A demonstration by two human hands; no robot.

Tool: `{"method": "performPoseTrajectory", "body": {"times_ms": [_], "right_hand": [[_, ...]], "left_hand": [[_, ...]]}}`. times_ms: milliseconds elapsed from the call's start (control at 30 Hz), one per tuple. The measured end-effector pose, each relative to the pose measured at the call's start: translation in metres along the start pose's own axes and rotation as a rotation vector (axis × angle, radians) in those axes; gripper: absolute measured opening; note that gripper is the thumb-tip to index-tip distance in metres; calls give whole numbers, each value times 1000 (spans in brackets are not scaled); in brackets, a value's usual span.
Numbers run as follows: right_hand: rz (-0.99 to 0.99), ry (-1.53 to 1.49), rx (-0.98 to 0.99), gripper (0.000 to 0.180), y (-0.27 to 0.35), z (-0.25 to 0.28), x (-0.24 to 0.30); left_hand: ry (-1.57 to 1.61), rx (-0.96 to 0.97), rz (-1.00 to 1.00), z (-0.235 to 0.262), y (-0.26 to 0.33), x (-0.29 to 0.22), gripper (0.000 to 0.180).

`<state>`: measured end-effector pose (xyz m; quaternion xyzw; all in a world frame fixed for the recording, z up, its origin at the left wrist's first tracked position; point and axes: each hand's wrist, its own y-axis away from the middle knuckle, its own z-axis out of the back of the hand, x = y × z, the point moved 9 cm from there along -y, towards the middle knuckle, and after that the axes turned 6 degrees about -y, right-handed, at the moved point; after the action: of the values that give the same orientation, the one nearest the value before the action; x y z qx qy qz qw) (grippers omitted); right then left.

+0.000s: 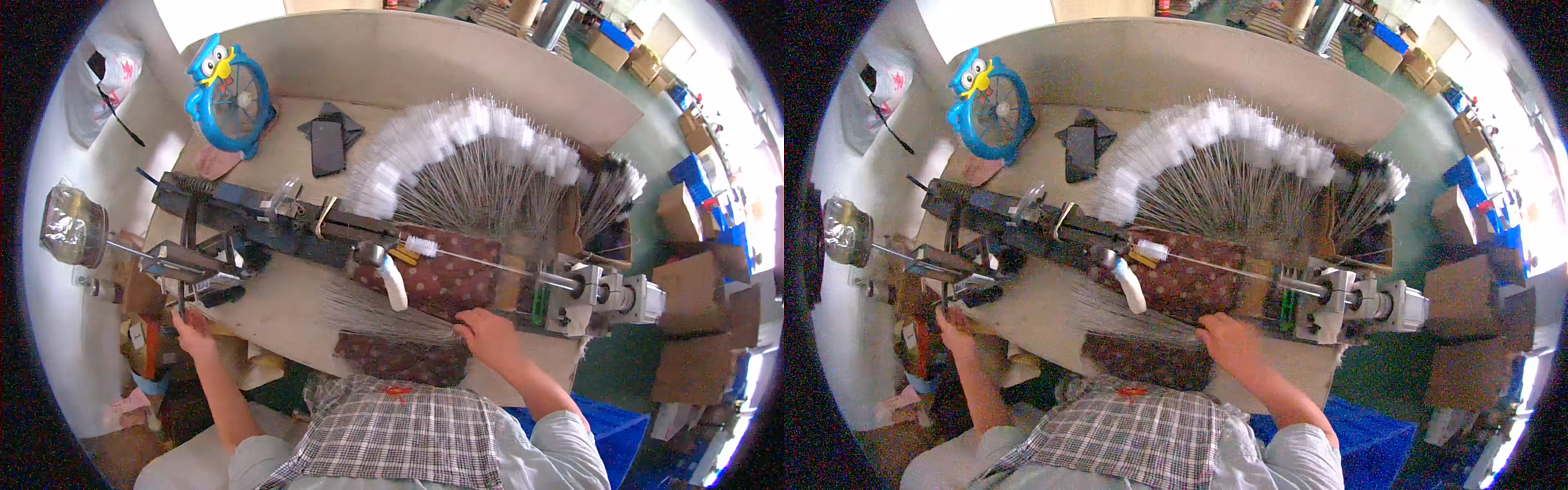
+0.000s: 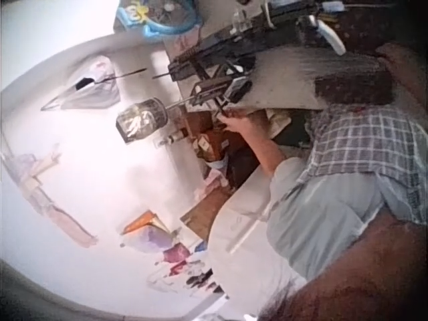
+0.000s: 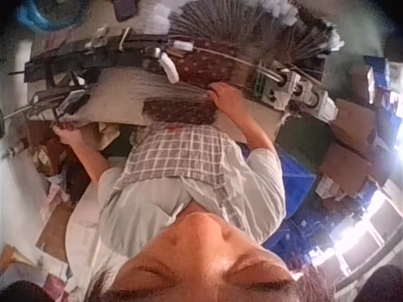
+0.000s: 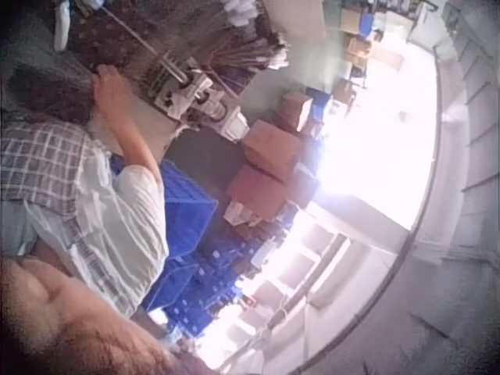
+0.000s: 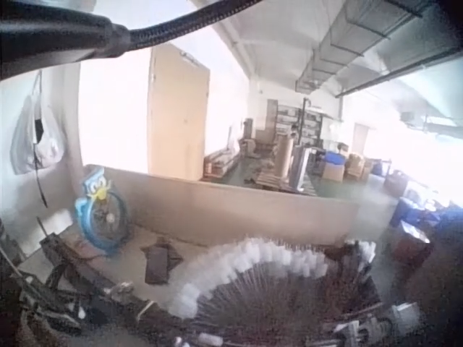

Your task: Assembling white brush heads onto metal rods using a specialized manual assembly jig.

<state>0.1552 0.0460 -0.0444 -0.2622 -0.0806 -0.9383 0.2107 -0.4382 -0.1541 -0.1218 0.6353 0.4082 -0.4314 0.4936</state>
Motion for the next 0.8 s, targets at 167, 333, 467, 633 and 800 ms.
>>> {"method": "performPoseTrajectory", "body": {"times_ms": [167,333,467,633,800], "right_hand": [[19,45,6,17,-7,19,3],[55,65,40,16,-7,24,-7],[69,4,7,16,0,28,-9],[74,1,-70,19,3,25,-14],[-22,75,-12,15,-1,40,-9]], "left_hand": [[57,105,209,-62,112,36,33],[76,606,458,-155,226,101,32],[-166,1029,311,-243,331,73,29],[12,1027,784,-283,414,60,21],[494,1028,1240,-285,390,-21,40]]}}
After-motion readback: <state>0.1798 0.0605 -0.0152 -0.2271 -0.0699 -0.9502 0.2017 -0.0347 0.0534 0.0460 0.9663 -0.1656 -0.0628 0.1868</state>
